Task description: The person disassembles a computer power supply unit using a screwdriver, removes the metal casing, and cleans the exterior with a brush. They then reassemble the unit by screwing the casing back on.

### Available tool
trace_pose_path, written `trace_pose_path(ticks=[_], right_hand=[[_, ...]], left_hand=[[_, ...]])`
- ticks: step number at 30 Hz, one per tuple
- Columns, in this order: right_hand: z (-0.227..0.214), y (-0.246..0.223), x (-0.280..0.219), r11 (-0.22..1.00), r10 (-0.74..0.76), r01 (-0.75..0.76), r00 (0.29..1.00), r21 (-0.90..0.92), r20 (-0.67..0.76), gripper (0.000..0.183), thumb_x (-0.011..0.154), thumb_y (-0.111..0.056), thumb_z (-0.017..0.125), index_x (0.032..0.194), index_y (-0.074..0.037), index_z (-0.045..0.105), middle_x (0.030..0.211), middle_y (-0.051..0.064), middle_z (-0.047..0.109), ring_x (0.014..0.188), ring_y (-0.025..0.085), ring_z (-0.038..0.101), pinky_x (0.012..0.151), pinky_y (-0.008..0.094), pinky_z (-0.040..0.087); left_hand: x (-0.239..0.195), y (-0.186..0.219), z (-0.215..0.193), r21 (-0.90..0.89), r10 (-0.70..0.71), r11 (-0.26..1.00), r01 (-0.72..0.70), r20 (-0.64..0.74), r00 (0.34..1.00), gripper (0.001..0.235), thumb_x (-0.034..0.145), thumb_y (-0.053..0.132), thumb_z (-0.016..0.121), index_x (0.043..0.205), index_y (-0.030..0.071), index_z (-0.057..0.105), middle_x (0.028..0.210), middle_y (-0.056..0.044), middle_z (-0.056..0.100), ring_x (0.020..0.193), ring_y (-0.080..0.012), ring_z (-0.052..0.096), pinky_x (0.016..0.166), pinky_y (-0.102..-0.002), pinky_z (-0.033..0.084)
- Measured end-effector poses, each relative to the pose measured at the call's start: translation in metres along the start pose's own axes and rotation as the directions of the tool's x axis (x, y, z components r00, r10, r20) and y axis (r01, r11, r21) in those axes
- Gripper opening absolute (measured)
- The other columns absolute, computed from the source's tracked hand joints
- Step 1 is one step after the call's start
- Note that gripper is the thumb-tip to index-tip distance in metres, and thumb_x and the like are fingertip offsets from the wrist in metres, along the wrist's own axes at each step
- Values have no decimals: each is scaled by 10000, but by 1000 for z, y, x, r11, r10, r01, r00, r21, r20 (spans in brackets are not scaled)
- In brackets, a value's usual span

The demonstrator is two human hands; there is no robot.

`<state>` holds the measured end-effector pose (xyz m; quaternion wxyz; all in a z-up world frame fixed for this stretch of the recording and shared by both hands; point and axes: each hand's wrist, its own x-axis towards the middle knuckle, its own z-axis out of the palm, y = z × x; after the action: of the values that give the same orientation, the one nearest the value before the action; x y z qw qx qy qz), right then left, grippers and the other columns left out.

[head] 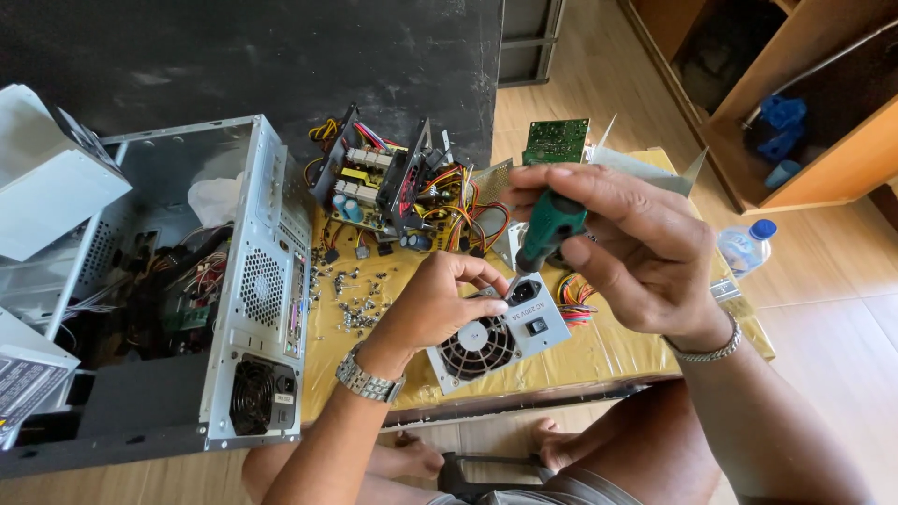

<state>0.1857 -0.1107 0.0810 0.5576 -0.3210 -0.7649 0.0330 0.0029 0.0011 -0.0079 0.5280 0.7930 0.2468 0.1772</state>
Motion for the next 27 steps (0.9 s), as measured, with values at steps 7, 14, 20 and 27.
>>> trace_pose_path(ticks=[7, 14, 20, 27], right_hand=[[-5, 0, -9, 994, 44, -35, 995, 107, -90, 450, 1020, 8, 588, 1427, 107, 424, 1323, 352, 610, 1112, 405, 781, 959, 441, 737], [-17, -18, -29, 964, 264, -252, 936, 80, -235, 457, 1106, -234, 447, 1464, 47, 396, 1214, 247, 522, 919, 328, 707, 781, 368, 683], [-4, 5, -69, 880, 390, -271, 881, -391, 267, 412, 966, -327, 644, 1324, -125, 661, 1193, 124, 561, 928, 238, 691, 829, 410, 578], [23, 36, -102, 877, 480, -479, 876, -24, 38, 254, 947, -148, 697, 1164, -37, 769, 962, 203, 764, 780, 284, 742, 650, 359, 554]], left_hand=[[-2, 4, 0, 100, 43, 994, -37, -56, 998, 94, 759, 104, 855, 829, 119, 793, 852, 10, 786, 819, -81, 700, 830, -247, 546], [-8, 16, 5, 210, 116, 972, -105, -44, 992, 12, 788, 128, 789, 799, 130, 786, 877, 11, 812, 851, -111, 726, 858, -283, 532], [-9, 23, 7, 349, 60, 936, -43, -36, 998, 97, 822, 159, 856, 842, 116, 771, 847, -39, 810, 402, -77, 311, 490, -283, 423], [-2, 27, 12, 442, -3, 897, 12, -23, 1000, 64, 819, 87, 776, 865, 123, 803, 977, -64, 775, 1067, -296, 711, 1057, -457, 485]])
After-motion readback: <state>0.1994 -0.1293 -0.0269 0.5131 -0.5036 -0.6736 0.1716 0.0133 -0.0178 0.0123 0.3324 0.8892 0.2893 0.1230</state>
